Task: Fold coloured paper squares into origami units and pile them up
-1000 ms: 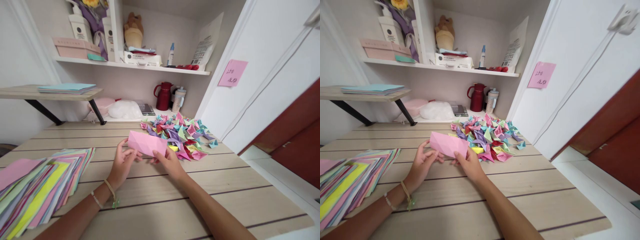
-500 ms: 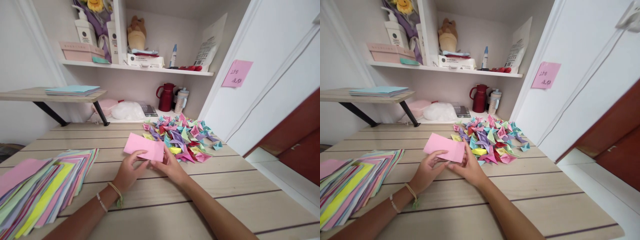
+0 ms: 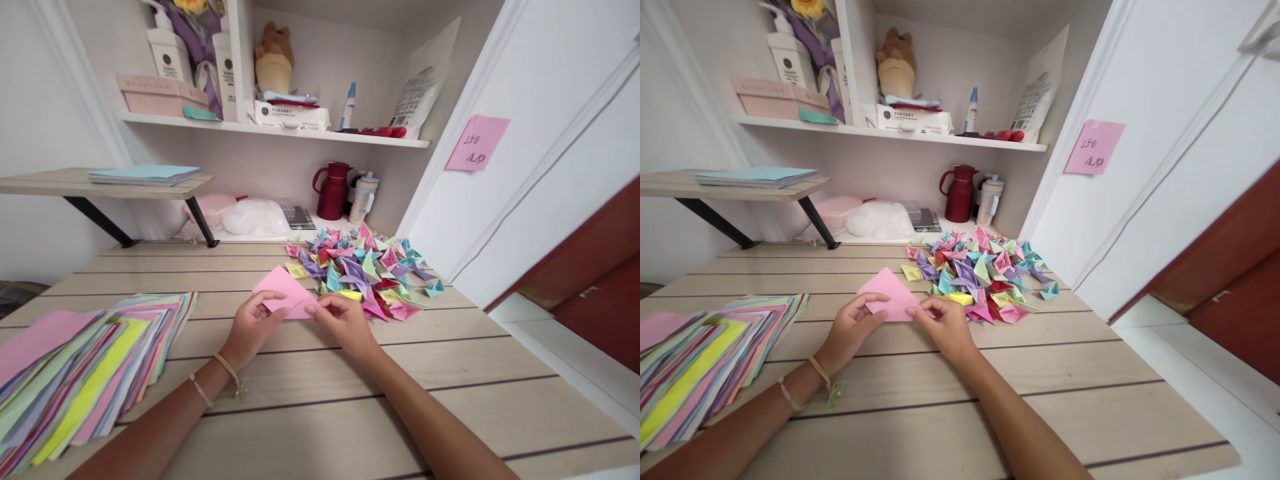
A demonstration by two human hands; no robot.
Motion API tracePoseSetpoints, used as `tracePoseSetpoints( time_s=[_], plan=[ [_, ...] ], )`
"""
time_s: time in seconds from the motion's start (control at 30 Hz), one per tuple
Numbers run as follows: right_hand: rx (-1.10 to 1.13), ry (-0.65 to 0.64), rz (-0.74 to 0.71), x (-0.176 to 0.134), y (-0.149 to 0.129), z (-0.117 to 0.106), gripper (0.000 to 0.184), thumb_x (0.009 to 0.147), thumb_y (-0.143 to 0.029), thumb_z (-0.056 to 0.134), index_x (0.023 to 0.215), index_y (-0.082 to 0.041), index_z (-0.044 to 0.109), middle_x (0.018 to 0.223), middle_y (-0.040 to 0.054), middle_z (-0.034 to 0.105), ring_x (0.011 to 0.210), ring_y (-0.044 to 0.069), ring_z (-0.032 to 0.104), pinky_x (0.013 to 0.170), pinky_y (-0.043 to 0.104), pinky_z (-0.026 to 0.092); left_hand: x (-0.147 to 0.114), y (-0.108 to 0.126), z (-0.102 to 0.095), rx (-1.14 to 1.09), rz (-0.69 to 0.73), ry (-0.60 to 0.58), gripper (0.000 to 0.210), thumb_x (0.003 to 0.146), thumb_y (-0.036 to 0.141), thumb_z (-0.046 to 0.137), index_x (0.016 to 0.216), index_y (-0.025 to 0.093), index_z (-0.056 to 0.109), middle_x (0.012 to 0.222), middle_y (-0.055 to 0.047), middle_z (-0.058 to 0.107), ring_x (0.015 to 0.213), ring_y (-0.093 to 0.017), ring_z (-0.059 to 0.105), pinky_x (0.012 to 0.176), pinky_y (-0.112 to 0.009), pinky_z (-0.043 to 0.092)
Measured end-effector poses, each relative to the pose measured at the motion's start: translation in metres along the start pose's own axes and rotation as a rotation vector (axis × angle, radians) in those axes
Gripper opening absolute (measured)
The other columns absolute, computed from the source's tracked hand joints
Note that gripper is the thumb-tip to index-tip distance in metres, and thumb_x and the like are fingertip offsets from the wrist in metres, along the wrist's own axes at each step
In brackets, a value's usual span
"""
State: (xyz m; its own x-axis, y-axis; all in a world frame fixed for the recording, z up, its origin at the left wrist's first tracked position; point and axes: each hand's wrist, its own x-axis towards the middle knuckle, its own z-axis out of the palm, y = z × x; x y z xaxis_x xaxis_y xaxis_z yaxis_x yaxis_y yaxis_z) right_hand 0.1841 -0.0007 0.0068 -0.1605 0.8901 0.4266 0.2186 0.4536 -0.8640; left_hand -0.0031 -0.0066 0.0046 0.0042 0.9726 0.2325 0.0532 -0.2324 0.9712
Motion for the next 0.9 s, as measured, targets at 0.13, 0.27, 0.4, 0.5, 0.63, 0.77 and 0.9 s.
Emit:
tracePoseSetpoints(
  time_s=[0.13,0.27,0.4,0.5,0.63,0.77,0.9],
  plan=[
    [0.153,-0.019,0.121,-0.001,0.003,0.003,0.035,0.070,-0.034,0.068,0.099,-0.017,0.060,0.060,-0.0025,0.056,0.055,0.011,0.050,0.051,0.022,0.040,-0.001,-0.001,0.003,-0.101,-0.025,-0.021,0.045,0.065,0.026,0.071,0.106,0.016,0.055,0.093,-0.006,0.067,0.080,-0.016,0.064,0.067,-0.023,0.050],
    [0.208,-0.111,0.199,-0.002,0.004,0.005,0.038,0.072,-0.035,0.066,0.104,-0.017,0.058,0.060,-0.0044,0.053,0.053,0.009,0.048,0.051,0.021,0.040,0.000,-0.004,0.005,-0.204,-0.020,-0.005,0.078,0.068,0.022,0.069,0.133,0.021,0.026,0.095,-0.008,0.068,0.085,-0.018,0.066,0.074,-0.028,0.052],
    [0.341,-0.152,0.256,-0.002,0.005,0.007,0.026,0.072,-0.040,0.064,0.078,-0.015,0.061,0.064,-0.0010,0.057,0.056,0.011,0.052,0.054,0.023,0.045,0.002,-0.006,0.005,-0.295,-0.059,-0.029,0.088,0.067,0.020,0.071,0.136,0.022,0.016,0.099,-0.010,0.068,0.083,-0.019,0.067,0.076,-0.032,0.052],
    [0.421,-0.130,0.274,-0.001,0.004,0.008,0.028,0.071,-0.041,0.065,0.083,-0.016,0.059,0.067,-0.0002,0.059,0.058,0.012,0.055,0.057,0.025,0.046,0.002,-0.004,0.003,-0.193,-0.086,-0.138,0.039,0.069,0.025,0.069,0.103,0.012,0.054,0.079,-0.007,0.071,0.068,-0.016,0.066,0.069,-0.028,0.053],
    [0.164,-0.064,0.117,0.000,0.006,0.004,0.019,0.071,-0.035,0.066,0.072,-0.016,0.063,0.063,-0.0013,0.052,0.058,0.010,0.045,0.054,0.022,0.037,-0.001,0.003,0.003,-0.088,-0.109,-0.199,0.018,0.077,0.031,0.060,0.075,0.013,0.059,0.058,-0.003,0.068,0.051,-0.014,0.062,0.058,-0.026,0.051],
    [-0.028,-0.093,0.073,0.000,0.009,0.000,0.018,0.074,-0.032,0.062,0.068,-0.015,0.067,0.049,-0.0053,0.034,0.049,0.008,0.031,0.046,0.022,0.025,-0.005,0.009,0.004,-0.189,-0.137,-0.250,0.027,0.078,0.031,0.060,0.097,0.011,0.061,0.082,-0.011,0.073,0.066,-0.019,0.068,0.071,-0.033,0.052],
    [0.067,-0.168,0.094,-0.001,0.004,-0.001,0.033,0.073,-0.029,0.063,0.104,-0.018,0.063,0.065,-0.0024,0.055,0.050,0.008,0.040,0.046,0.020,0.029,-0.002,0.002,0.003,-0.232,-0.090,-0.224,0.034,0.071,0.026,0.068,0.102,0.012,0.065,0.107,-0.013,0.068,0.100,-0.025,0.062,0.091,-0.036,0.046]
  ],
)
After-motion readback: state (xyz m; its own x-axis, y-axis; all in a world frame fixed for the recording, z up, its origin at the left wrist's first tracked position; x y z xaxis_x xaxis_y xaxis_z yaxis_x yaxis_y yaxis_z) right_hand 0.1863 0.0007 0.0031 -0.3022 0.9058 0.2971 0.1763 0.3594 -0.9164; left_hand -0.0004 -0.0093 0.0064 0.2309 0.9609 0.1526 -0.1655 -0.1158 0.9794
